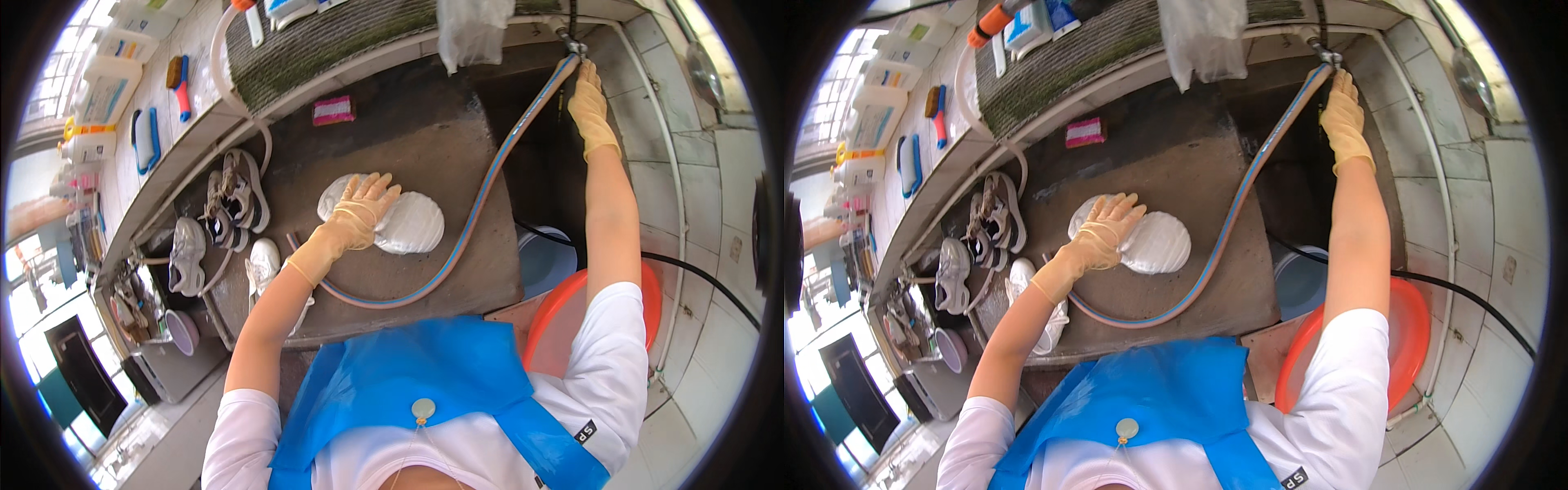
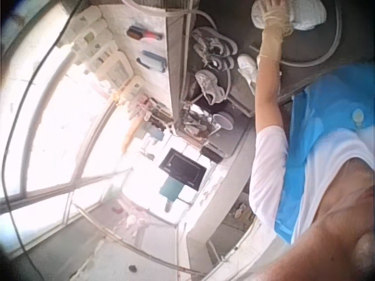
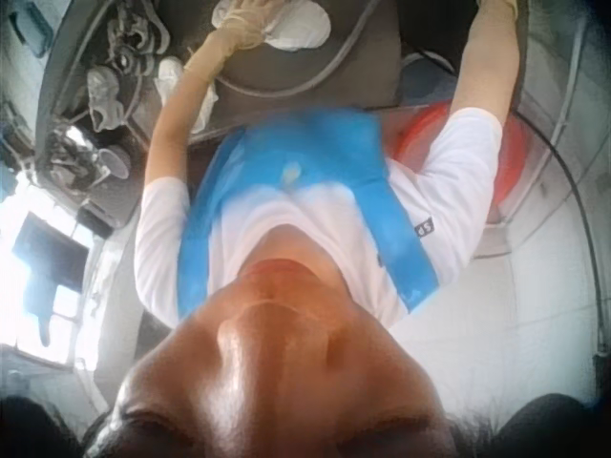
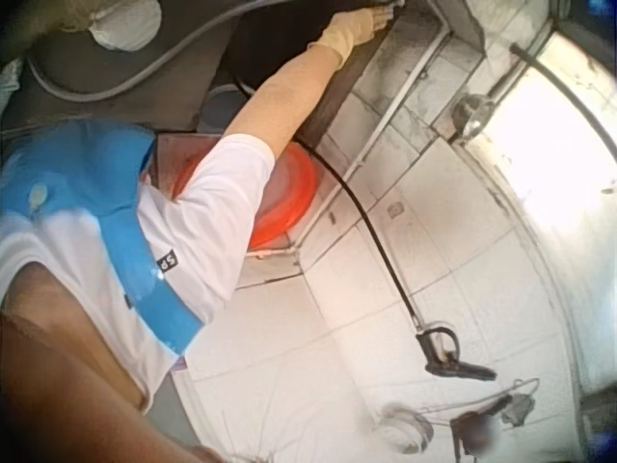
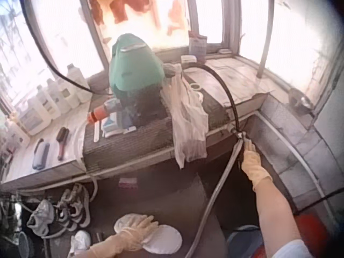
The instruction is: The person cleans white sneakers at a wash station by scrubbing the soles and sides with a brush and rinsing them with a water hose.
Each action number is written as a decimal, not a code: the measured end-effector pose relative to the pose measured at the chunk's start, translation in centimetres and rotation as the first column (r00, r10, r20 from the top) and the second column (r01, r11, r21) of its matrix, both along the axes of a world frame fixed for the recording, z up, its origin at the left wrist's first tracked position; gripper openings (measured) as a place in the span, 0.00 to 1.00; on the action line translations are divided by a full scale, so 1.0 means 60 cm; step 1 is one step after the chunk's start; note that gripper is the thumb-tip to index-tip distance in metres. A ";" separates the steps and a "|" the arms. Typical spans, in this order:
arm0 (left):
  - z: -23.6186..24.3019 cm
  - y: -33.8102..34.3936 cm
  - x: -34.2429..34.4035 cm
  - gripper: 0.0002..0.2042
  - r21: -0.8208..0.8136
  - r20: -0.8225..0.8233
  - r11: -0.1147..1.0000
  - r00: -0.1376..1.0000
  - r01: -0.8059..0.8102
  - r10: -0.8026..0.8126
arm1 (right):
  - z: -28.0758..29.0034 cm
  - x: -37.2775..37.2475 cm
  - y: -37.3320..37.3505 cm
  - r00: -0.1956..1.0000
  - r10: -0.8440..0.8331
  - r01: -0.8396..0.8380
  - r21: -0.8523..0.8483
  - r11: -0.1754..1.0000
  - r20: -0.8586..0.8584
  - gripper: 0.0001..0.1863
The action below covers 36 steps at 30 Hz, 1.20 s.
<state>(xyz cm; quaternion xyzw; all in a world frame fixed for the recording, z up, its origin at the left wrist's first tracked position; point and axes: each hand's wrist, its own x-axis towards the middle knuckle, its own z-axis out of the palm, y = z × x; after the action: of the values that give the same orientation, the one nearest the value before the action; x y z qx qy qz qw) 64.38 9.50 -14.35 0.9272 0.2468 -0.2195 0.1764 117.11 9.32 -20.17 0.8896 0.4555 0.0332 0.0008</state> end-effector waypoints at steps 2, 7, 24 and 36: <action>0.031 -0.021 -0.030 0.44 -0.098 0.097 0.965 0.963 -0.243 0.252 | -0.012 -0.016 -0.023 0.995 0.083 -0.077 0.091 0.993 -0.063 0.44; 0.077 -0.103 -0.188 0.40 -0.273 0.217 0.677 0.642 -0.683 0.735 | -0.093 -0.072 -0.178 0.937 0.101 -0.018 0.241 0.970 -0.334 0.40; 0.118 -0.252 -0.514 0.41 -0.743 -0.583 -0.405 -0.216 0.533 0.783 | 0.009 -0.976 -0.289 0.430 0.570 -0.872 -0.160 0.462 -0.700 0.42; -0.024 -0.088 -0.415 0.32 -0.811 -0.475 -0.440 0.006 0.386 0.880 | 0.229 -0.862 -0.464 0.633 0.379 -0.510 0.005 0.860 -0.675 0.27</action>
<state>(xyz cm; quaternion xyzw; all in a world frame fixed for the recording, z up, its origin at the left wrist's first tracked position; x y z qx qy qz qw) 39.49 4.23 -15.81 0.0762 0.3125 0.3140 0.8933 65.37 -18.50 -6.43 0.6986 0.6326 -0.3238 -0.0838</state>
